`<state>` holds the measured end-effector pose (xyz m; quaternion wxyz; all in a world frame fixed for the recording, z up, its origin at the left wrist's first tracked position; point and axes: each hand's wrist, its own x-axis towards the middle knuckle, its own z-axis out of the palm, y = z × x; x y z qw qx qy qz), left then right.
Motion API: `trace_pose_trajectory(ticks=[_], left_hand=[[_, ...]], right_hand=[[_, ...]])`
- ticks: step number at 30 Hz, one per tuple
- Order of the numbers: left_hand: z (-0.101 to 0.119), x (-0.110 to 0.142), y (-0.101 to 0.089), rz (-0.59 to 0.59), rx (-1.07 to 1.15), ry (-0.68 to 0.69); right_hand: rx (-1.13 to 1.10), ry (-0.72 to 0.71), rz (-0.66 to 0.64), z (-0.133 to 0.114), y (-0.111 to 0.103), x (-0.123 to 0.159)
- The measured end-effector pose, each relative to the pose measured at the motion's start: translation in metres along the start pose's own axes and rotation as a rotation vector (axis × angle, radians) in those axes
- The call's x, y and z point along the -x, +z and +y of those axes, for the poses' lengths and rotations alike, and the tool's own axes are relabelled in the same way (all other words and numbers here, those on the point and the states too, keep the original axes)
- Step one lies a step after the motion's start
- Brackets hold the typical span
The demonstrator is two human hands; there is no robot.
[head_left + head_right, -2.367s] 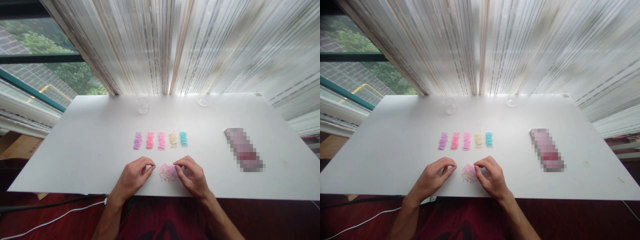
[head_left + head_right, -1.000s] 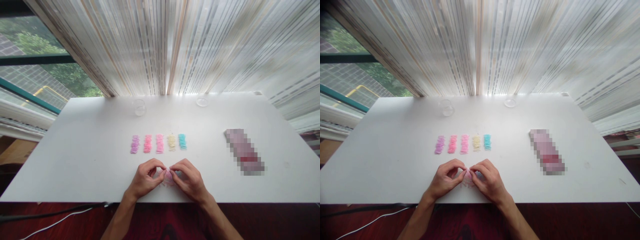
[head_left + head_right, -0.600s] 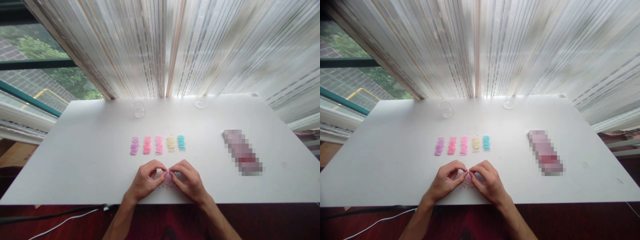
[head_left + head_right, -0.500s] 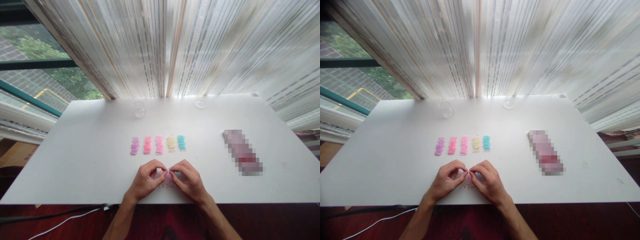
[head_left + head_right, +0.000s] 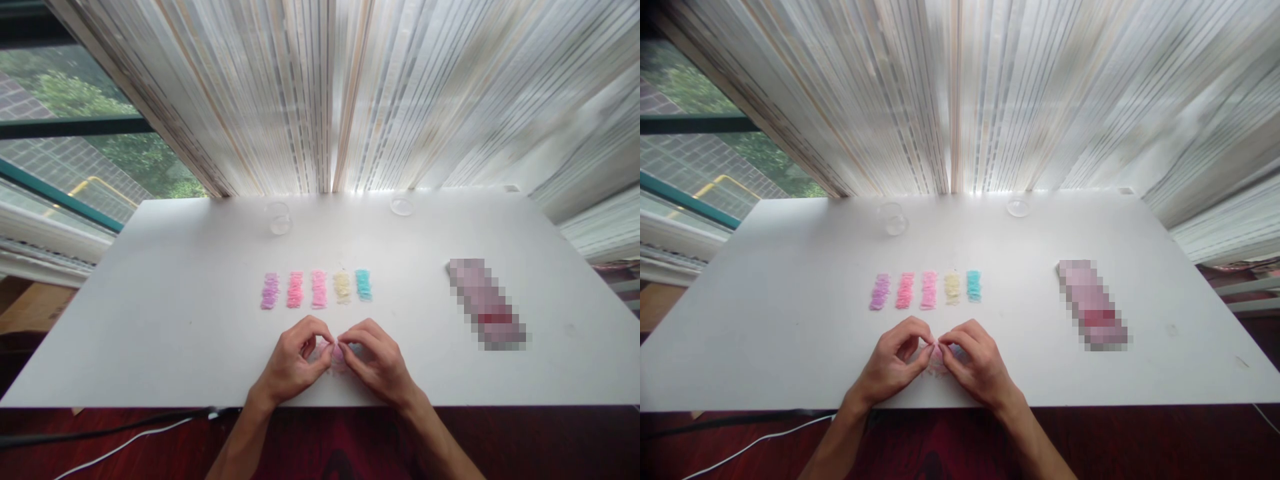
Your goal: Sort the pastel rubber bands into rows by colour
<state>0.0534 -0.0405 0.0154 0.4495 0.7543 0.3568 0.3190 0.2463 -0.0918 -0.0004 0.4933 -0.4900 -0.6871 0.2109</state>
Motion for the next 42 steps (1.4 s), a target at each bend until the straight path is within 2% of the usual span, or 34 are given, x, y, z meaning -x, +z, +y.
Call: trace_pose_trajectory(ticks=[4,11,16,42], left_hand=[[0.0023,0.0001,0.0039,0.012,0.011,0.026],[-0.0013,0.0020,0.0092,0.039,-0.028,-0.071],[-0.0023,0.0014,0.0082,0.043,-0.051,-0.086],[-0.0027,0.0022,-0.0001,0.020,-0.016,-0.011]], right_hand=[[-0.008,-0.002,-0.001,0.0012,0.0003,0.0017],[-0.036,-0.020,0.054,-0.0025,-0.0007,0.0004],[-0.042,-0.021,0.060,-0.0029,-0.0005,-0.0003],[-0.027,-0.008,0.059,0.0002,-0.0007,0.0007]])
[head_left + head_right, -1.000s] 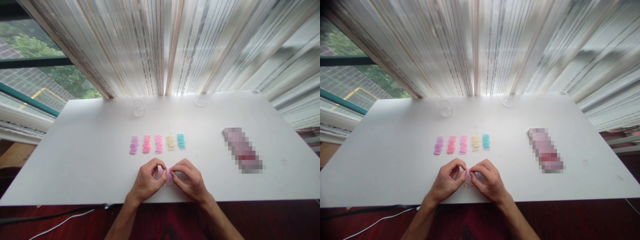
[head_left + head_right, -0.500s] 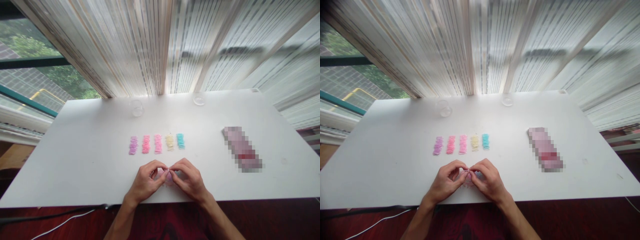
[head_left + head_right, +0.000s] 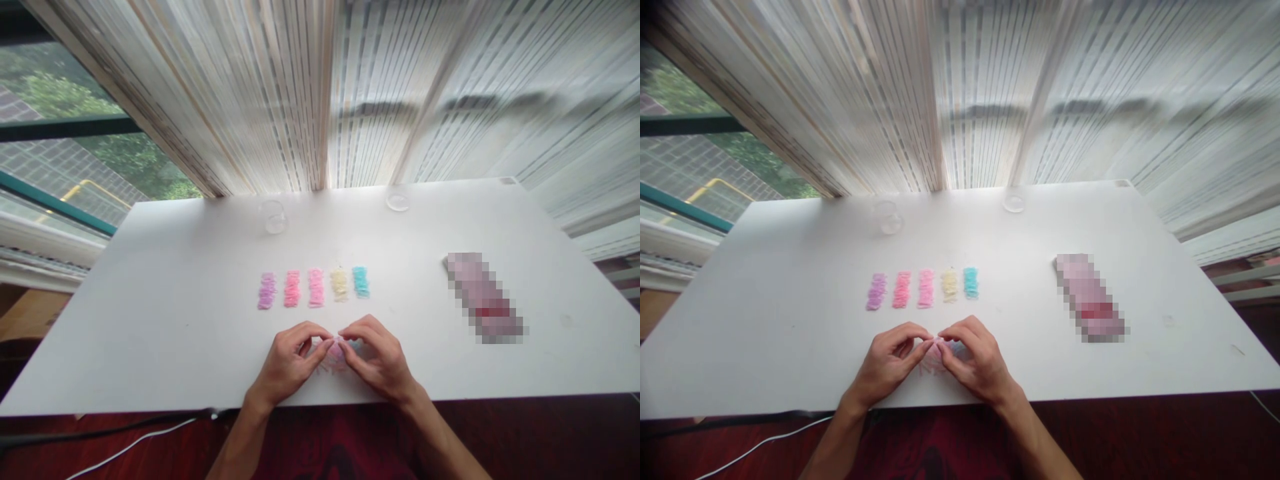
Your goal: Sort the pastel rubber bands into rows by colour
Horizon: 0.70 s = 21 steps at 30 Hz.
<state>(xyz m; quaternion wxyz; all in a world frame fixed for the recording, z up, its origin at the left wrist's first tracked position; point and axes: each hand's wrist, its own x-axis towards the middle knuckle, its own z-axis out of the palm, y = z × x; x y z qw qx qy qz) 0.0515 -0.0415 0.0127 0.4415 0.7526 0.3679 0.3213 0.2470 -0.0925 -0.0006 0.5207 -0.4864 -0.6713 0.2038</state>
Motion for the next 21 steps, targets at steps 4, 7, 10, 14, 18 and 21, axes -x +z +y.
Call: trace_pose_trajectory(ticks=[4,7,10,14,18,21], left_hand=[[0.0006,-0.0003,-0.0006,-0.005,-0.004,0.020],[0.0014,-0.0005,-0.0009,-0.006,-0.001,0.036],[0.0023,-0.0003,-0.0011,-0.003,-0.005,0.054],[0.0015,-0.0001,-0.0018,0.002,-0.035,0.071],[-0.0009,0.0002,-0.0031,0.011,-0.062,0.078],[-0.0006,0.0005,-0.0032,0.013,-0.061,0.082]], right_hand=[[0.000,-0.009,-0.019,0.0014,0.0005,0.0009],[0.000,-0.010,-0.024,0.0017,0.0007,0.0006],[0.005,-0.017,-0.029,0.0018,0.0008,0.0004],[0.006,-0.020,-0.024,0.0012,0.0010,0.0004],[0.014,-0.019,0.001,-0.0006,0.0009,-0.0008],[0.019,-0.022,0.002,-0.0012,0.0007,-0.0015]])
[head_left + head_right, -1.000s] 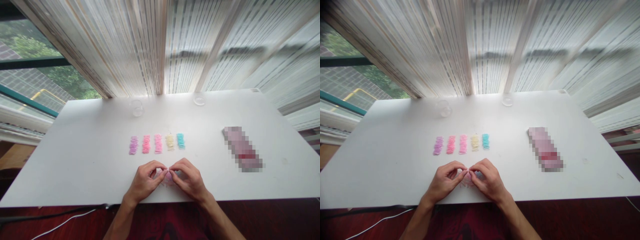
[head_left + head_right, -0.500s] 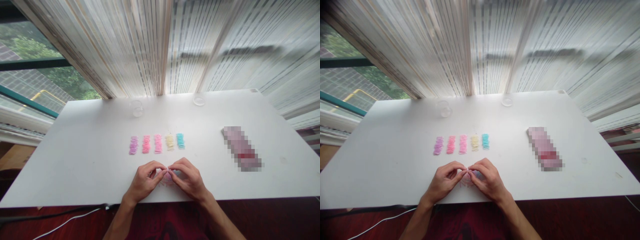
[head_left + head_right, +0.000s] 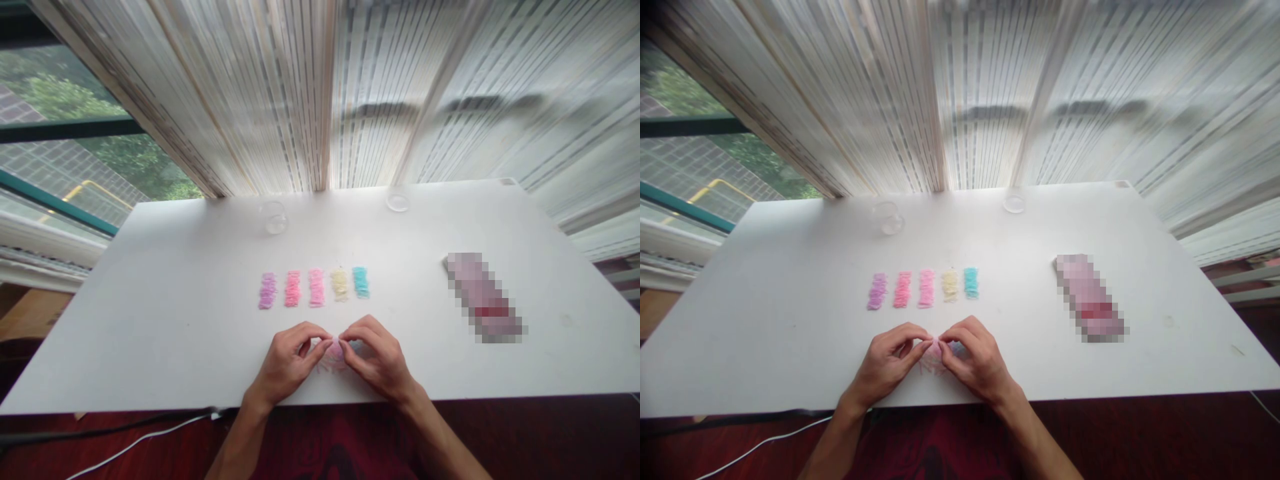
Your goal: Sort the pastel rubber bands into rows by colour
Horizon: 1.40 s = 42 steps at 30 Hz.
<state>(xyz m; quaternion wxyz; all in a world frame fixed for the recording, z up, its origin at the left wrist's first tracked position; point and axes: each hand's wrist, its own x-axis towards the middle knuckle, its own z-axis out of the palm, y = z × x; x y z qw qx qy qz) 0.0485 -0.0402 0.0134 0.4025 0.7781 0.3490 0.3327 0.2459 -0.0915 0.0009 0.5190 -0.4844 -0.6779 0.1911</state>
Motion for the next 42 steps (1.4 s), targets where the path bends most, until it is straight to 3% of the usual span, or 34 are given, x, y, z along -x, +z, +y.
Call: trace_pose_trajectory(ticks=[16,42], left_hand=[[0.0025,0.0013,0.0016,0.027,0.021,0.019],[-0.0012,0.0053,-0.0016,0.035,-0.102,0.048]], right_hand=[[0.004,-0.008,-0.062,0.0010,-0.0005,0.0001],[0.021,-0.011,-0.015,0.0007,0.0008,0.0008]])
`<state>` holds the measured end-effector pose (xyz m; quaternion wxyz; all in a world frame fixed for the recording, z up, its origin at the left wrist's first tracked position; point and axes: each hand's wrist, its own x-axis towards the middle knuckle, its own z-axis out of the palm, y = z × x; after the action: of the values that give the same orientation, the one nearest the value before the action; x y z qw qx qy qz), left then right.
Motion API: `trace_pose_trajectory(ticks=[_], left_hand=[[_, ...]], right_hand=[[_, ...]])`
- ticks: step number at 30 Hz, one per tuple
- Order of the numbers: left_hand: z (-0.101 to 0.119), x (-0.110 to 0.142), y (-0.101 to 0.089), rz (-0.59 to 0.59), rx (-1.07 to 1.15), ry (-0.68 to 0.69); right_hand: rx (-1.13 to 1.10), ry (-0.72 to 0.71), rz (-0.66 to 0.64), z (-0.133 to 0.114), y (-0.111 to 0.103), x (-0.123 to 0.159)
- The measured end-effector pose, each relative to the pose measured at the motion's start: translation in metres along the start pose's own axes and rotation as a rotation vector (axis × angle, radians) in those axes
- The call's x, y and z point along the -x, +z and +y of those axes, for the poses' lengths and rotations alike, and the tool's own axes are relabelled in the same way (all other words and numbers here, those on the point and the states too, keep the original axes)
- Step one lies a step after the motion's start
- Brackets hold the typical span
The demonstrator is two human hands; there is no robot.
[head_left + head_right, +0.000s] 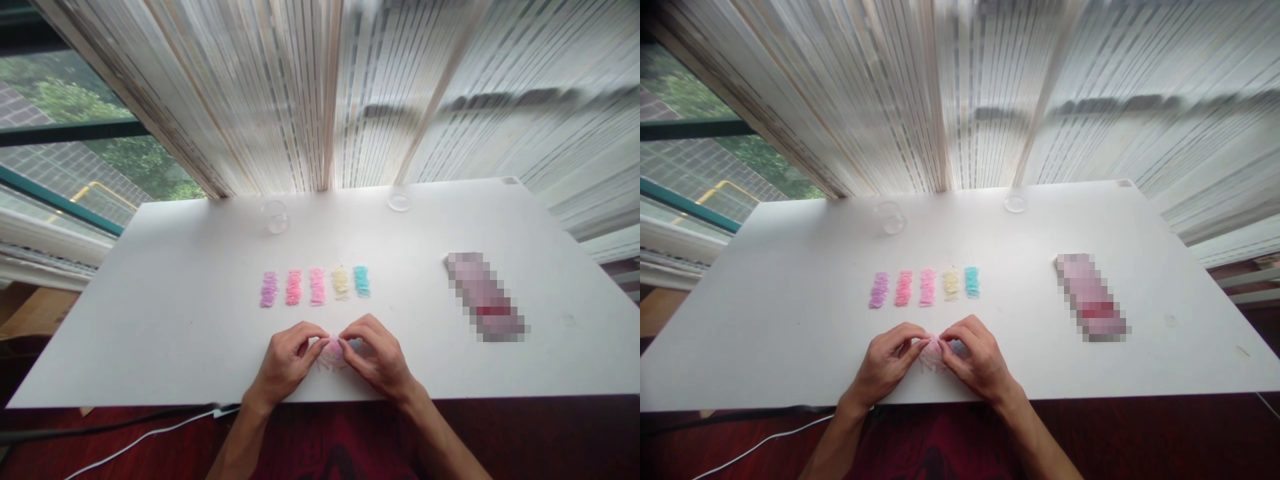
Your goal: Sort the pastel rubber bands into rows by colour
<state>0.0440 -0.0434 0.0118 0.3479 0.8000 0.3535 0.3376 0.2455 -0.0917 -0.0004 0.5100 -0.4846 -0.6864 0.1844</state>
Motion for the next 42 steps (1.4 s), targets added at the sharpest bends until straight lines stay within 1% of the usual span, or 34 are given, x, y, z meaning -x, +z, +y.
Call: trace_pose_trajectory(ticks=[5,7,8,10,12,14,17,19,21,25,27,29,34,42], left_hand=[[0.002,-0.001,-0.001,-0.018,-0.058,0.016],[0.002,-0.002,-0.003,0.003,-0.058,0.003],[0.001,-0.002,-0.005,0.034,-0.060,-0.012],[-0.002,-0.003,-0.011,0.144,-0.084,-0.072],[-0.008,-0.003,-0.021,0.283,-0.144,-0.171],[-0.014,-0.003,-0.031,0.390,-0.203,-0.292],[-0.023,-0.002,-0.044,0.465,-0.265,-0.413],[-0.026,-0.001,-0.050,0.481,-0.306,-0.450],[-0.029,0.000,-0.054,0.490,-0.356,-0.456],[-0.031,0.003,-0.060,0.472,-0.432,-0.393],[-0.032,0.004,-0.062,0.461,-0.432,-0.371],[-0.034,0.006,-0.063,0.464,-0.408,-0.381],[-0.039,0.008,-0.062,0.510,-0.361,-0.425],[-0.042,0.009,-0.056,0.561,-0.495,-0.436]], right_hand=[[-0.002,0.001,-0.006,-0.001,-0.001,-0.001],[0.002,-0.001,-0.007,-0.002,-0.002,-0.002],[0.004,-0.001,-0.007,-0.002,-0.002,-0.002],[0.005,0.002,-0.007,-0.003,-0.003,-0.002],[-0.001,0.004,-0.003,-0.003,-0.003,-0.002],[-0.006,0.007,-0.003,-0.002,-0.003,-0.002],[-0.007,0.010,-0.009,-0.002,-0.003,-0.001],[-0.007,0.010,-0.014,-0.001,-0.003,-0.001],[-0.007,0.008,-0.019,-0.001,-0.003,-0.001],[-0.007,0.007,-0.029,-0.002,-0.003,-0.001],[-0.011,0.011,-0.036,-0.002,-0.003,-0.002],[-0.014,0.015,-0.042,-0.002,-0.003,-0.002],[-0.011,0.017,-0.049,-0.001,-0.003,-0.002],[0.000,0.021,-0.072,0.000,-0.004,-0.001]])
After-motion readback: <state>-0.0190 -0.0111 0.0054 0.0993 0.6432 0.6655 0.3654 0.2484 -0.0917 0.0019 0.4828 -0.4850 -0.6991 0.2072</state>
